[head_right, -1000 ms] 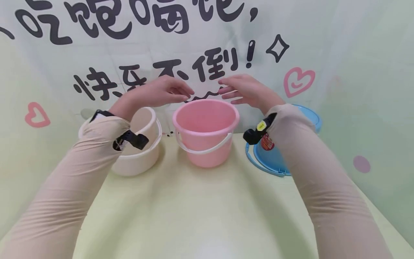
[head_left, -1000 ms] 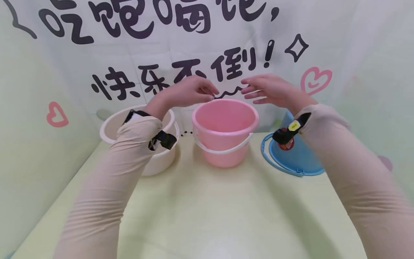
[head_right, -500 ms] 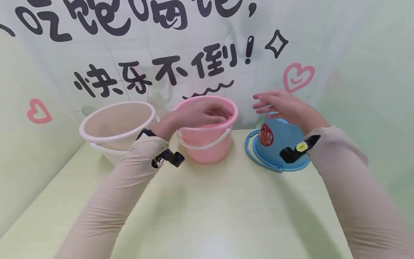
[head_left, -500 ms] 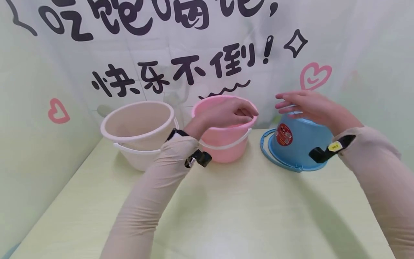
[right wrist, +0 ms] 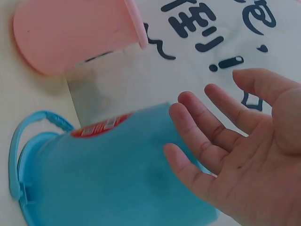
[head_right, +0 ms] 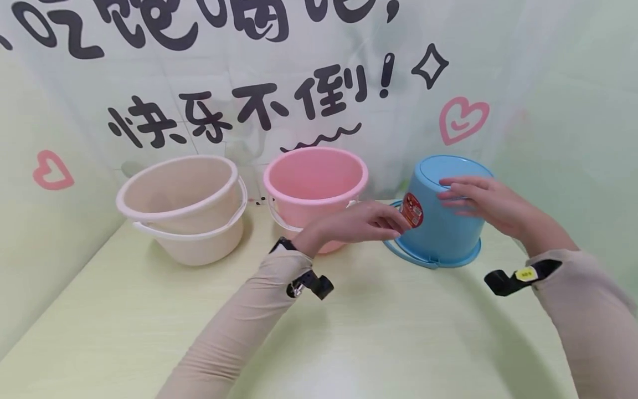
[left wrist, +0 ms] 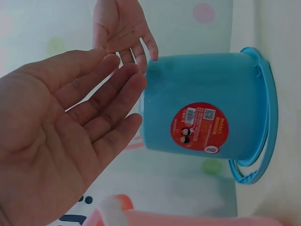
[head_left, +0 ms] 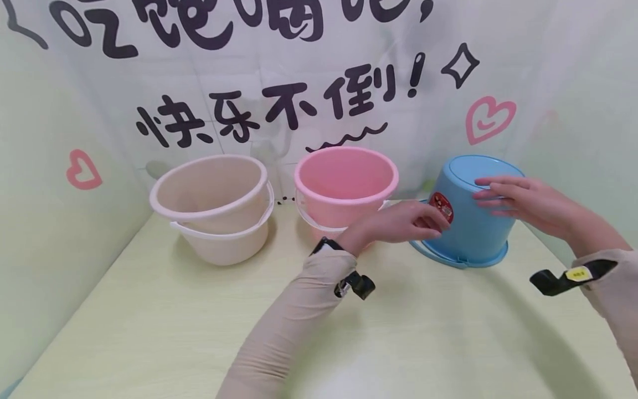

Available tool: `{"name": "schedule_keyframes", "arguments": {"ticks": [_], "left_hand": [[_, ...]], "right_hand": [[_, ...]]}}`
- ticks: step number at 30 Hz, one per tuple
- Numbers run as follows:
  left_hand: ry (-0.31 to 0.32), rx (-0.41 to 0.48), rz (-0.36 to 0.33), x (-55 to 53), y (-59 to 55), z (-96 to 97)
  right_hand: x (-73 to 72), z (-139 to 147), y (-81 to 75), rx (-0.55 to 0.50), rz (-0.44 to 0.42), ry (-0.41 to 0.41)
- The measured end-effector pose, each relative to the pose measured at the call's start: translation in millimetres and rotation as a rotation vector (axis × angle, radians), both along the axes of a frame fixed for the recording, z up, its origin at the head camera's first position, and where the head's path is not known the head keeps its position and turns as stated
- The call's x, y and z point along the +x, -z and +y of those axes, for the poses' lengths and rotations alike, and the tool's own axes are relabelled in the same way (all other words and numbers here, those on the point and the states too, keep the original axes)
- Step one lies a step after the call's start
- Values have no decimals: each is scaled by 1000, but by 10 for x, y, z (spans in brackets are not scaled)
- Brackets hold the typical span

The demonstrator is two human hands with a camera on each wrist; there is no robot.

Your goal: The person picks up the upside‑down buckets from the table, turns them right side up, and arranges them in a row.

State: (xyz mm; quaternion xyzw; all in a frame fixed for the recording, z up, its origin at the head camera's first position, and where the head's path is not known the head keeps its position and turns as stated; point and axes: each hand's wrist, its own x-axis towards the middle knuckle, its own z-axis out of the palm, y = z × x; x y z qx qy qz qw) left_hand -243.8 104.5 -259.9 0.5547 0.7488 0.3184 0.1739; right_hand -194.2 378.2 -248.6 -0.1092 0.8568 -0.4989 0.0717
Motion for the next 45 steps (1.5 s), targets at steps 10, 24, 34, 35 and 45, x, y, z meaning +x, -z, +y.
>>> {"name": "schedule_keyframes", "arguments": {"ticks": [10,24,34,35,45], "left_hand": [[-26,-102,-39,-110,452,317],[-123,-195,-43,-308,844,627],[-202,-199,-46,-422,1040,723],[-211,-198,-42,-431,1061,727],[-254,-216,9,-437,1219,704]], "right_hand": [[105,452,389,-39,-34,-66],[150,787,832,197,-131,98],[136,876,1044,305,-83,122],[129,872,1065,313,-76,126],[104,797,1239,411,-86,133]]}}
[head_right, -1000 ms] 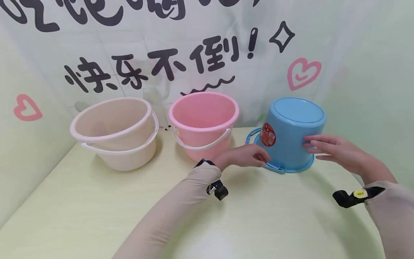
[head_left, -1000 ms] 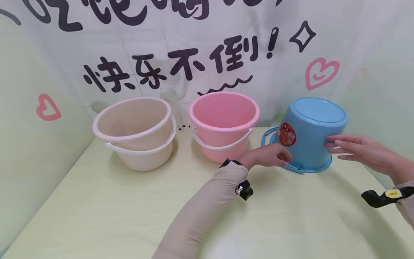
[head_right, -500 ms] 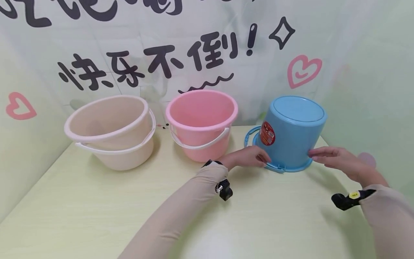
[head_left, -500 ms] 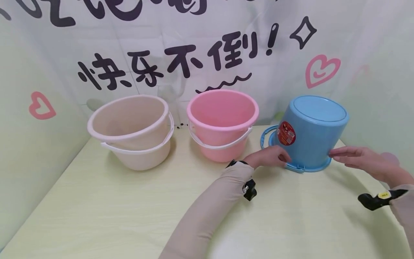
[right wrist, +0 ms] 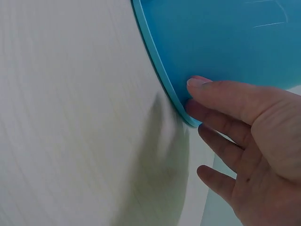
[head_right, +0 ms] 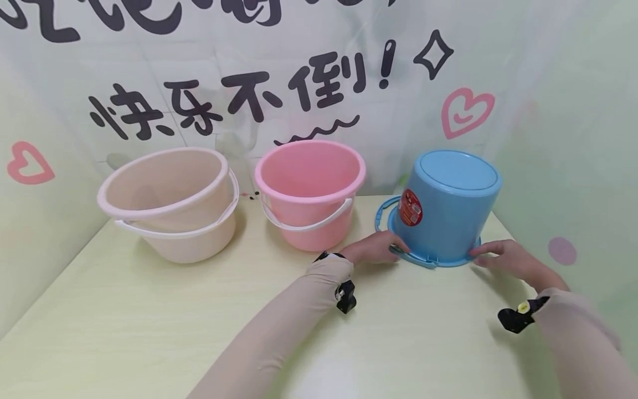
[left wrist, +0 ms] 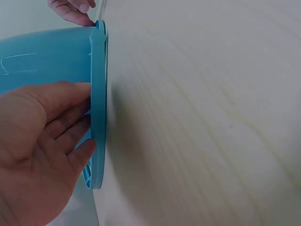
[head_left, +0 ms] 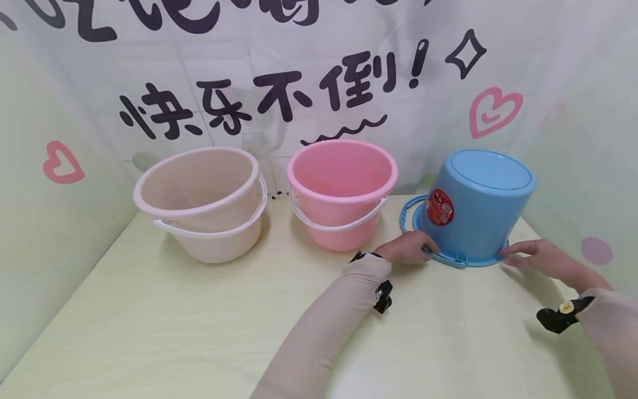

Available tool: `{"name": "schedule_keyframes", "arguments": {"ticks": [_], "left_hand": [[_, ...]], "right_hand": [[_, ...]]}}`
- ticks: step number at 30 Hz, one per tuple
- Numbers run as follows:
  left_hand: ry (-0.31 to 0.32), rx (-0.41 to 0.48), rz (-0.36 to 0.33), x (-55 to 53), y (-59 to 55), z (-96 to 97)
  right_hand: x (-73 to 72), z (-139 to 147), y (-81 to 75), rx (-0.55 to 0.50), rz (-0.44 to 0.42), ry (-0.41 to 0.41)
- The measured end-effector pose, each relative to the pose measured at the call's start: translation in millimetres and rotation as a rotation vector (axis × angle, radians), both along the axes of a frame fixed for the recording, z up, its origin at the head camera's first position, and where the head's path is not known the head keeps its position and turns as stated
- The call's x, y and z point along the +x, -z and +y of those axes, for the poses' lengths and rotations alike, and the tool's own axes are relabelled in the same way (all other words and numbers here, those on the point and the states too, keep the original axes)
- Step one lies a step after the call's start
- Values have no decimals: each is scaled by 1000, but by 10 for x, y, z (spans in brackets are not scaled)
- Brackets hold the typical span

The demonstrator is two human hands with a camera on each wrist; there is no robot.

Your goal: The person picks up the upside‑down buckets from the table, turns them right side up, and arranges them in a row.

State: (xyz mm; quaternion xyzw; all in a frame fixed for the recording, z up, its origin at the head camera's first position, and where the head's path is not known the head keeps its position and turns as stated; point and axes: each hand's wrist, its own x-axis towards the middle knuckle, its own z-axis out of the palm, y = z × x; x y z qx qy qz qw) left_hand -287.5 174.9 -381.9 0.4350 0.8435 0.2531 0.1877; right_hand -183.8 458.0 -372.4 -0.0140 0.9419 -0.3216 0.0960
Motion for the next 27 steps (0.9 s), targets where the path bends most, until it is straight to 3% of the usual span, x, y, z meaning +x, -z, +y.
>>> {"name": "schedule_keyframes", "arguments": {"ticks": [5,10,18,27], "left_hand": [[6,-29,43,15,24,13],[3,-129,163,62,15,93],[-78,-227,376,123,17,183],[-80,-225,483,140,52,232]], "right_hand": [[-23,-14,67,56,92,-31],[-97,-85,80,158,180,-96],[-222,-165,62,242,171,-47],[-155,-157,112,243,235,-47]]}}
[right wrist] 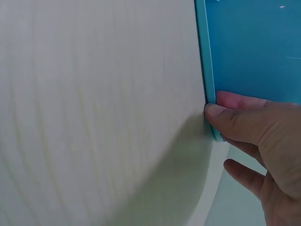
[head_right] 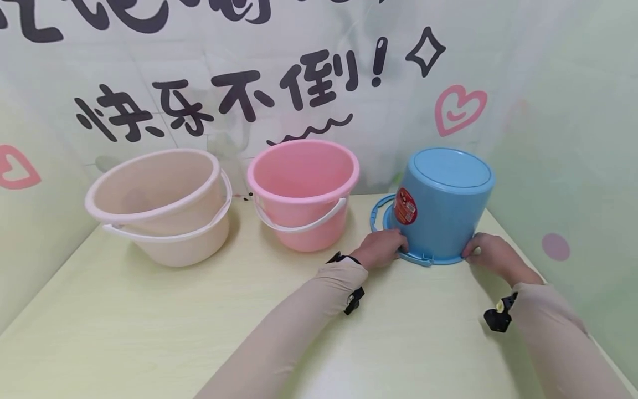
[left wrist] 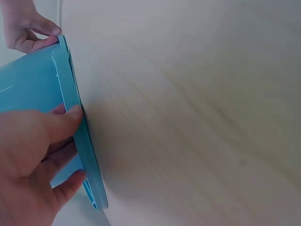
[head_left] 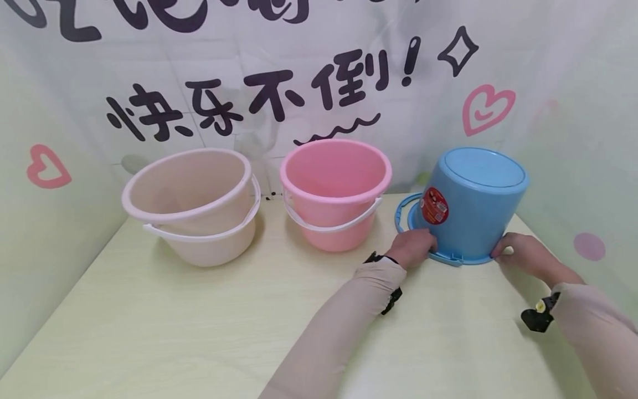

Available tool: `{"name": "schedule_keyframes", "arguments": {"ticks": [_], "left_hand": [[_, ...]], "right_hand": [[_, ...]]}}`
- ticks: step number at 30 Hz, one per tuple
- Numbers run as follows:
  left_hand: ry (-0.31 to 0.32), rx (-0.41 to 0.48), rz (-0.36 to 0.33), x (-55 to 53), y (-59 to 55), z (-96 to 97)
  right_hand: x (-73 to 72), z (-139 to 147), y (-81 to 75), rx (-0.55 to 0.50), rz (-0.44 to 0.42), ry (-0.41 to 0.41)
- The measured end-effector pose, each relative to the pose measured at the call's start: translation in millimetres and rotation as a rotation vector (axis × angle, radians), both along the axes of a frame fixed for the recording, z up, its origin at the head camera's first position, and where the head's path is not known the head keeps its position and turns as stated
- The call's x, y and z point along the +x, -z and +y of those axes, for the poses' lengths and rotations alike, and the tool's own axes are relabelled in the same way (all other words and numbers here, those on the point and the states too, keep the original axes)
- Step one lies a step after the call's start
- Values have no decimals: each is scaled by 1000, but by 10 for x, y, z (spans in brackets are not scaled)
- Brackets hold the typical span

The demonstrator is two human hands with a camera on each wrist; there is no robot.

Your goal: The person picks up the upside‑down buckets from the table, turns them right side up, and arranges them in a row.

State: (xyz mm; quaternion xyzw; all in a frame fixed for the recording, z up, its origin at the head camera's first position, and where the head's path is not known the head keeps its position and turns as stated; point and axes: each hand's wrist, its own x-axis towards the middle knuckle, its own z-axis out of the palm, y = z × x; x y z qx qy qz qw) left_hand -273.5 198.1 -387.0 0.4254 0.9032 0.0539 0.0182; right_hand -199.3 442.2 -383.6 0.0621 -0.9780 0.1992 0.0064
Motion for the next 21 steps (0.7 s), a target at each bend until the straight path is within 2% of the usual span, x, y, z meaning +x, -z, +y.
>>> {"name": "schedule_keyframes", "arguments": {"ticks": [5,11,21], "left_hand": [[9,-19,77,-1,13,28],[48,-71,144,-12,6,35],[79,-114,147,-16,3,25]], "right_hand": [[20,-14,23,-3,27,1],[16,2,40,63,99,-40],[52,19,87,112,162,-95]]}}
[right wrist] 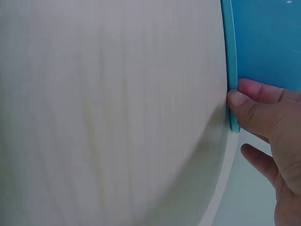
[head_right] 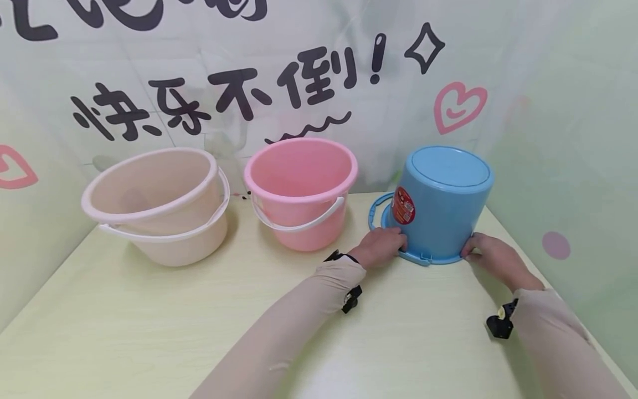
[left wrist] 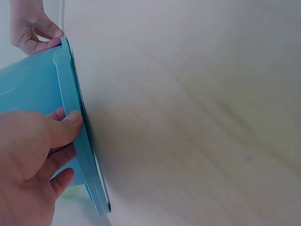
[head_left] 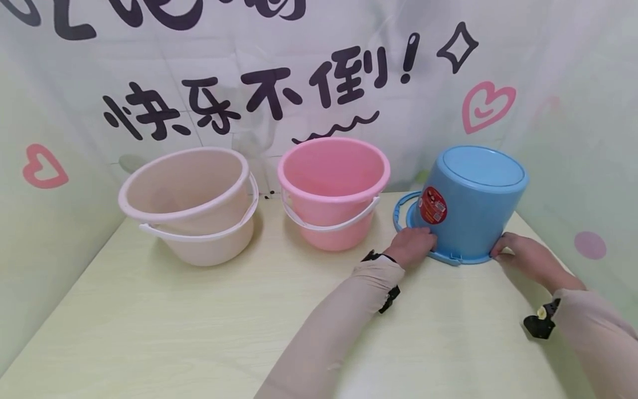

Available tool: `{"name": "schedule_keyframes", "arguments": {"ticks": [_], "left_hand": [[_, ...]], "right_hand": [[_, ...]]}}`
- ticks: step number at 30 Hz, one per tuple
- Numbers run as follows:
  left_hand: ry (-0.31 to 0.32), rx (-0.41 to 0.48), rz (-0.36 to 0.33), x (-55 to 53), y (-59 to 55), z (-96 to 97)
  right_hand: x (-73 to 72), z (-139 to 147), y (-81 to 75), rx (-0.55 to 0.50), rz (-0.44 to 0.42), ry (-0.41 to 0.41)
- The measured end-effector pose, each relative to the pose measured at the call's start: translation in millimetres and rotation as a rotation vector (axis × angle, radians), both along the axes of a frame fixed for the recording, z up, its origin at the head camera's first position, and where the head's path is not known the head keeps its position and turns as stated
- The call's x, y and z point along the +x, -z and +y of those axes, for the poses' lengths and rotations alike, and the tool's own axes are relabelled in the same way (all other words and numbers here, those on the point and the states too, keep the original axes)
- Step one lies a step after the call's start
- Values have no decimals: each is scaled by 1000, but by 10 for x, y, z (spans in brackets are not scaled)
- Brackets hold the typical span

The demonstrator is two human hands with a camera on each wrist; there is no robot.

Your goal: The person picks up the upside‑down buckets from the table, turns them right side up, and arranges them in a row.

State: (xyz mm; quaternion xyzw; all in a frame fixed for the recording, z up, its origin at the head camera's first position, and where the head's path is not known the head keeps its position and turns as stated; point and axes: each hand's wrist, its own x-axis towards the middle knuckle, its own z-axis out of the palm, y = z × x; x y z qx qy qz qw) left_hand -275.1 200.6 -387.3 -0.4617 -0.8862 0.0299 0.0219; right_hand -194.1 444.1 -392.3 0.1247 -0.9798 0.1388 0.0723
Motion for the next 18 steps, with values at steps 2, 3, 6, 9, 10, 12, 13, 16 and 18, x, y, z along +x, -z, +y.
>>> {"name": "schedule_keyframes", "arguments": {"ticks": [2,3,6,9,10,12,13,16,18], "left_hand": [[8,2,-1,-10,-7,-11],[13,5,-3,-16,-13,-16],[21,13,-24,-30,-46,-35],[26,14,-66,-39,-100,-56],[26,13,-82,-40,-120,-64],[24,9,-116,-45,-160,-84],[26,7,-128,-49,-179,-94],[19,16,-168,-71,-225,-123],[15,27,-192,-92,-244,-138]], "right_hand": [[5,-5,-14,13,11,-11],[7,-8,-23,19,15,-16],[7,-15,-60,42,27,-32],[14,-17,-108,72,34,-42],[18,-18,-123,80,37,-48],[29,-19,-149,96,50,-61],[33,-20,-159,104,65,-74],[46,-26,-186,125,126,-116],[51,-28,-199,142,177,-145]]}}
